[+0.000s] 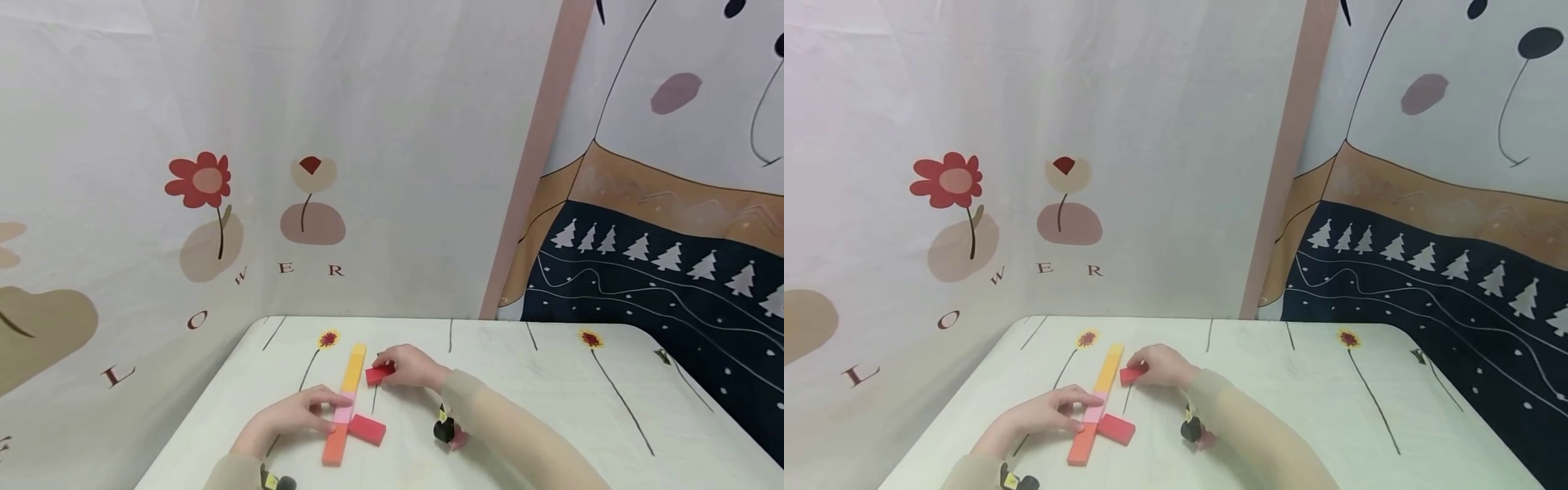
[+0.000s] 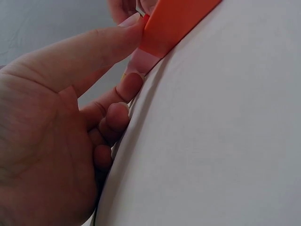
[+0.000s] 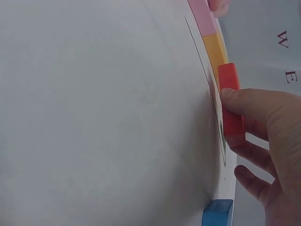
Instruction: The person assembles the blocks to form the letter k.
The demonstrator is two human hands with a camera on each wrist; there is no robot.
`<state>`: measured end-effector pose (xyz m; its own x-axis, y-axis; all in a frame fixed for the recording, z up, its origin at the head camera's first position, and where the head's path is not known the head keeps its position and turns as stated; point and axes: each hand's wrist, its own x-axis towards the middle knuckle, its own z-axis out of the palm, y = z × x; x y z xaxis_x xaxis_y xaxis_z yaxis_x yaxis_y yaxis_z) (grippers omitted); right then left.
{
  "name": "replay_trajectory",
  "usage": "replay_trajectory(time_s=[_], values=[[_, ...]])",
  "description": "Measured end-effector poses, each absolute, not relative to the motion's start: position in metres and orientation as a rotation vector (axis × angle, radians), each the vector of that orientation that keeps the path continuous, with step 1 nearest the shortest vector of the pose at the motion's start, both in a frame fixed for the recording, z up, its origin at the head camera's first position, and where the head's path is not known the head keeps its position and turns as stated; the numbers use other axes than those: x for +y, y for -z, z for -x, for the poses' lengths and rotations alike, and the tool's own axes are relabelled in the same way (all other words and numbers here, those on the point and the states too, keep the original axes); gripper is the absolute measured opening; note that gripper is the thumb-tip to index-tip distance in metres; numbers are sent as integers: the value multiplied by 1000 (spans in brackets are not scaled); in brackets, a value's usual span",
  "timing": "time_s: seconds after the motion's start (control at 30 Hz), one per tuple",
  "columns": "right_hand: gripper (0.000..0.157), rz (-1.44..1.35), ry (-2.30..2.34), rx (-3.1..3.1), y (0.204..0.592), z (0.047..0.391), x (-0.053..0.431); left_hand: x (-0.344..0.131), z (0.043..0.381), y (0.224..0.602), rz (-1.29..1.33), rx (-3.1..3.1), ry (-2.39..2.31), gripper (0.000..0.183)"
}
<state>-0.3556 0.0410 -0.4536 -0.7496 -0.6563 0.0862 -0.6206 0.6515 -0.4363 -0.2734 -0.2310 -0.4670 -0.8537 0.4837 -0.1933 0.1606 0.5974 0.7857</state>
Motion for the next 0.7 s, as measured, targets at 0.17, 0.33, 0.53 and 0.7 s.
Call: replay_trajectory(time_s=[0.17, 0.33, 0.53, 0.7], values=[[33, 1110, 697, 2752, 455, 352, 42, -231, 271, 464, -524, 2451, -1136, 44], [34, 1160, 695, 2739, 454, 348, 41, -231, 270, 462, -523, 2464, -1123, 47], [34, 1165, 687, 2723, 452, 343, 40, -230, 269, 461, -505, 2463, -1119, 48], [33, 1179, 670, 2722, 455, 343, 39, -230, 269, 461, -493, 2461, -1131, 47]])
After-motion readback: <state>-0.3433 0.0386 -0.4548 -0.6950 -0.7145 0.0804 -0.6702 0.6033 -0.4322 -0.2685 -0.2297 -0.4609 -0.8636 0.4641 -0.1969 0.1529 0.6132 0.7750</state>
